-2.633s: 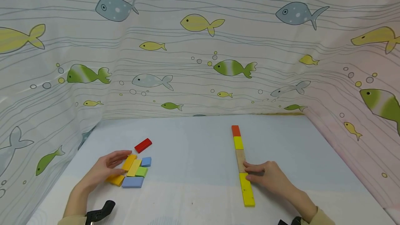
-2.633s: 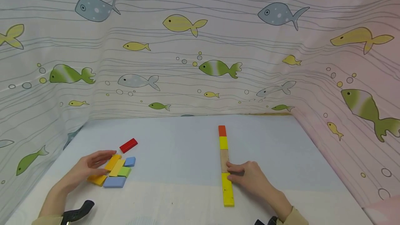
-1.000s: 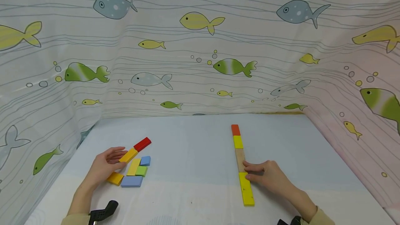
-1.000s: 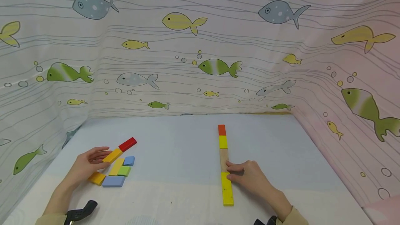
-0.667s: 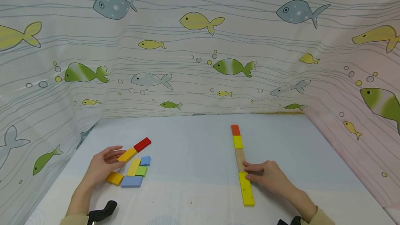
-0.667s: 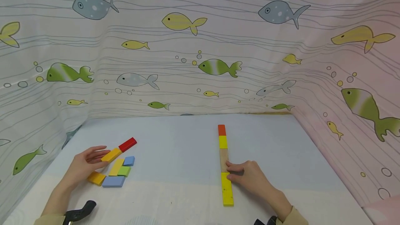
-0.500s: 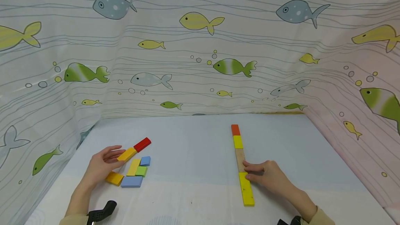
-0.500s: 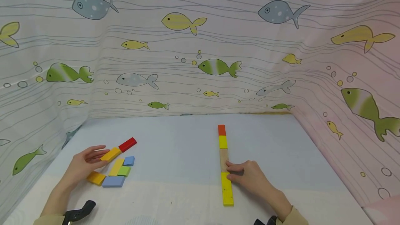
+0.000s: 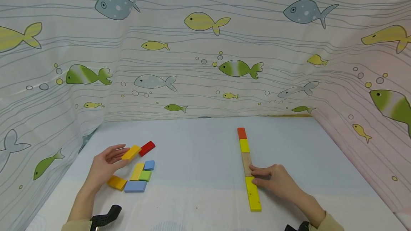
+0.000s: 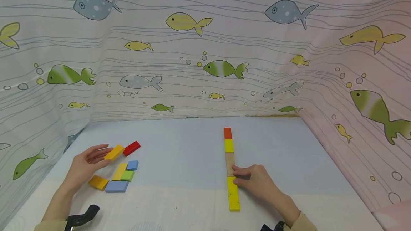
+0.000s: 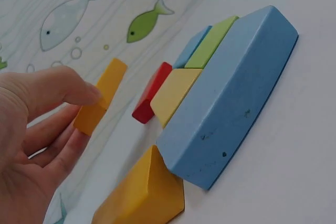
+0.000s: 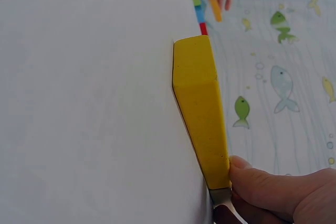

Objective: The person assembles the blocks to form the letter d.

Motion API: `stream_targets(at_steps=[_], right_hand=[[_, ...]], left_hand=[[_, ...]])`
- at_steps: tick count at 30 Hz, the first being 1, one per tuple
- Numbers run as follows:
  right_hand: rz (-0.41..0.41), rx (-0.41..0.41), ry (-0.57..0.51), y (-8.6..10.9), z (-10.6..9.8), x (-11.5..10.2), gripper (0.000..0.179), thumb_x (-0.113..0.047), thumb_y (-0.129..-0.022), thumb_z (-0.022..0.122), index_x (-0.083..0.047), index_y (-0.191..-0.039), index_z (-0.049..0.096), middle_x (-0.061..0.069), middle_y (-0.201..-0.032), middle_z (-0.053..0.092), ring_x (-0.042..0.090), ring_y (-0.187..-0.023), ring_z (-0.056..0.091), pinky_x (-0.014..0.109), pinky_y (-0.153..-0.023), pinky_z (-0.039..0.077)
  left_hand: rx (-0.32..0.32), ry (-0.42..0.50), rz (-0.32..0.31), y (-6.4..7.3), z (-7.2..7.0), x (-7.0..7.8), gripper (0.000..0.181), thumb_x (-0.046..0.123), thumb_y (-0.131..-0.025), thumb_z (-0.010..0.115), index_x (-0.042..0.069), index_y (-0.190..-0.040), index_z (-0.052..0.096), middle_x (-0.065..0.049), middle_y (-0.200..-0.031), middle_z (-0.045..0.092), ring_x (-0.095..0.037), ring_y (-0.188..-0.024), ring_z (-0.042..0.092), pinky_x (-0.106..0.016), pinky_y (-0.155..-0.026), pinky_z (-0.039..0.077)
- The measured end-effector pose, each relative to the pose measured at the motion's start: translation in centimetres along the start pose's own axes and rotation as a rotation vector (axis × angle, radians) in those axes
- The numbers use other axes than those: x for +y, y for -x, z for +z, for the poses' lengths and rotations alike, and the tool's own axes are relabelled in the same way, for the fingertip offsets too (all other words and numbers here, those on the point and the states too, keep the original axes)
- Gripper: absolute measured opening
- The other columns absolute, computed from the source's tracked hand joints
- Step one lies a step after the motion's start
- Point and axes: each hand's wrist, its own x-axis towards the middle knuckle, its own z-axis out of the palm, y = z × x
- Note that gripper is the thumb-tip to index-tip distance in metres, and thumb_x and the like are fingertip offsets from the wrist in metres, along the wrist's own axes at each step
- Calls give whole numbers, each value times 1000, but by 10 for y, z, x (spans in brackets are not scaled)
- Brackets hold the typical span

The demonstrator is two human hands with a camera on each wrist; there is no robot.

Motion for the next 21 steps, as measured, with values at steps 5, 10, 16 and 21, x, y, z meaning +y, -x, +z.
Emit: stream_targets(at_steps=[5, 10, 16, 21], right_hand=[[0, -1, 2, 0, 0, 1, 36, -35, -82, 81, -20, -115, 76, -9, -127, 68, 30, -132, 54, 62, -108, 40], [-42, 11, 50, -1, 0, 2, 41, -35, -83, 80, -18, -121, 74, -4, -128, 69, 30, -130, 57, 60, -106, 44], [-56, 28, 73, -1, 0, 2, 42, -32, -83, 81, -17, -121, 74, 3, -128, 69, 31, -127, 59, 58, -104, 46], [-60, 38, 94, 0, 1, 1, 42, -31, -82, 81, -17, -122, 73, 5, -128, 69, 32, -126, 60, 58, -103, 47]], left_hand=[[-6, 4, 15, 1, 3, 7, 67, 31, -93, 72, 9, -149, 43, -20, -140, 58, -36, -127, 55, -1, -84, 44], [-15, 3, 4, 1, 5, 8, 67, 31, -92, 73, 9, -149, 43, -19, -140, 58, -35, -127, 56, -1, -84, 45], [-16, -1, 10, 1, 6, 8, 66, 30, -93, 72, 9, -149, 43, -18, -139, 59, -35, -126, 56, -1, -84, 44], [-33, 17, 27, 2, 10, 15, 66, 29, -93, 72, 9, -148, 44, -19, -139, 59, -35, -126, 57, -2, -84, 45]])
